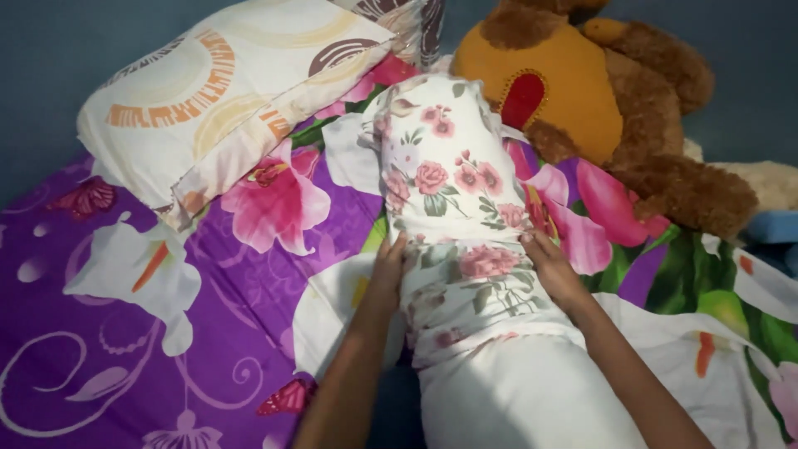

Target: The person removes a purple floral pillowcase from a cylindrical pillow by untying the drawstring and pulling it off. They then place a white floral pillowcase onto the same pillow, aligning and smoothing the fabric before tying the drawstring to secure it.

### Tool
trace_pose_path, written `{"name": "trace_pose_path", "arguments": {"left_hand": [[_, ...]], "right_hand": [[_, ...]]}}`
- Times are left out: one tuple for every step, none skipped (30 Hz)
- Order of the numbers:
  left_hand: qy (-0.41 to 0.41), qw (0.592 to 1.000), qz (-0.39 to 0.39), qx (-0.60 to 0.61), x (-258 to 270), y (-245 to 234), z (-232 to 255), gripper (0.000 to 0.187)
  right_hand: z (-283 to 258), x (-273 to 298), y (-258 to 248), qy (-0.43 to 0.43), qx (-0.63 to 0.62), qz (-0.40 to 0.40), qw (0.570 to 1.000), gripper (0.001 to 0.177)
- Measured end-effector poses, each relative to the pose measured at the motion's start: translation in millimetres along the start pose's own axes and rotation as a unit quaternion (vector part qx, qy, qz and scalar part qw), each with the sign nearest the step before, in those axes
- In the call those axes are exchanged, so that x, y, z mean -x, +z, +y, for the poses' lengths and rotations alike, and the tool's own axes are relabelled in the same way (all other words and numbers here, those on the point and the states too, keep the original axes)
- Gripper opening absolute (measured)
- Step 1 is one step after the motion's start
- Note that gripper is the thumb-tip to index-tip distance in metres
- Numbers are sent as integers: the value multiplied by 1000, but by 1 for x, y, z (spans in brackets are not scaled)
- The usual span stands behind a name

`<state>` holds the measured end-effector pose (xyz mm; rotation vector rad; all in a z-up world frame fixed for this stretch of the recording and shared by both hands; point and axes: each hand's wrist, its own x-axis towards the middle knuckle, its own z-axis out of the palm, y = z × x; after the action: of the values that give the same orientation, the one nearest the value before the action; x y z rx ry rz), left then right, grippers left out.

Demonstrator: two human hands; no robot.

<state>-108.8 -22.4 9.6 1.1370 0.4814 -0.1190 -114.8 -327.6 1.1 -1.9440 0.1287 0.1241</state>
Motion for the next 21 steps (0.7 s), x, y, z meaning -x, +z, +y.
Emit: {"name": "trace_pose_path", "arguments": {"left_hand": [[32, 999, -34, 11, -1, 5, 3, 57], [66, 995, -69, 20, -4, 10, 8, 43], [68, 995, -68, 19, 0, 22, 37, 43], [105, 990, -88, -23, 6, 32, 64, 53], [141, 982, -108, -64, 11, 42, 92, 63], [145, 981, -108, -64, -4, 43, 106, 63], [182, 966, -93, -158, -19, 44, 119, 42], [215, 941, -77, -250, -34, 45, 131, 42], [217, 941, -77, -249, -31, 62, 143, 42], [154, 946, -119, -258, -25, 77, 152, 40], [91, 946, -161, -265, -20, 92, 161, 55], [89, 947, -161, -264, -29, 90, 145, 55], [162, 871, -107, -451, -38, 88, 129, 53], [233, 751, -49, -616, -49, 90, 117, 52], [236, 750, -51, -616, -51, 86, 110, 52], [233, 748, -44, -619, -51, 83, 99, 47], [231, 746, -38, -623, -52, 80, 87, 43], [231, 746, -40, -623, -43, 84, 92, 43], [246, 747, -48, -616, -35, 89, 97, 38], [261, 746, -56, -610, -26, 92, 102, 35], [262, 745, -57, -611, -35, 95, 101, 35]], "right_hand": [[-5, 3, 2, 33, -93, 17, 995, 27], [-11, 4, 5, 64, -186, 34, 980, 29], [13, -9, 8, 63, -187, 33, 980, 29], [38, -21, 11, -23, 21, 3, 1000, 44], [62, -32, 16, -108, 227, -28, 968, 65], [62, -41, 17, -111, 226, -28, 967, 65], [61, -51, 19, -101, 172, -5, 980, 65], [63, -58, 21, -88, 118, 17, 989, 65], [60, -66, 23, -90, 118, 17, 989, 65], [60, -68, 26, -65, 37, 48, 996, 65], [60, -70, 29, -39, -44, 78, 995, 64], [58, -74, 32, -37, -43, 77, 995, 64], [55, -78, 34, -11, -124, 109, 986, 64], [51, -87, 35, 11, -205, 143, 968, 64], [44, -96, 36, 9, -206, 146, 968, 64], [40, -103, 35, 31, -283, 178, 942, 64], [37, -110, 35, 53, -359, 208, 908, 64], [-15, -91, 27, 52, -359, 210, 908, 64], [-69, -72, 23, 7, -229, 143, 963, 57], [-125, -50, 20, -39, -95, 73, 992, 52], [-102, -78, 21, -39, -96, 74, 992, 52]]}}
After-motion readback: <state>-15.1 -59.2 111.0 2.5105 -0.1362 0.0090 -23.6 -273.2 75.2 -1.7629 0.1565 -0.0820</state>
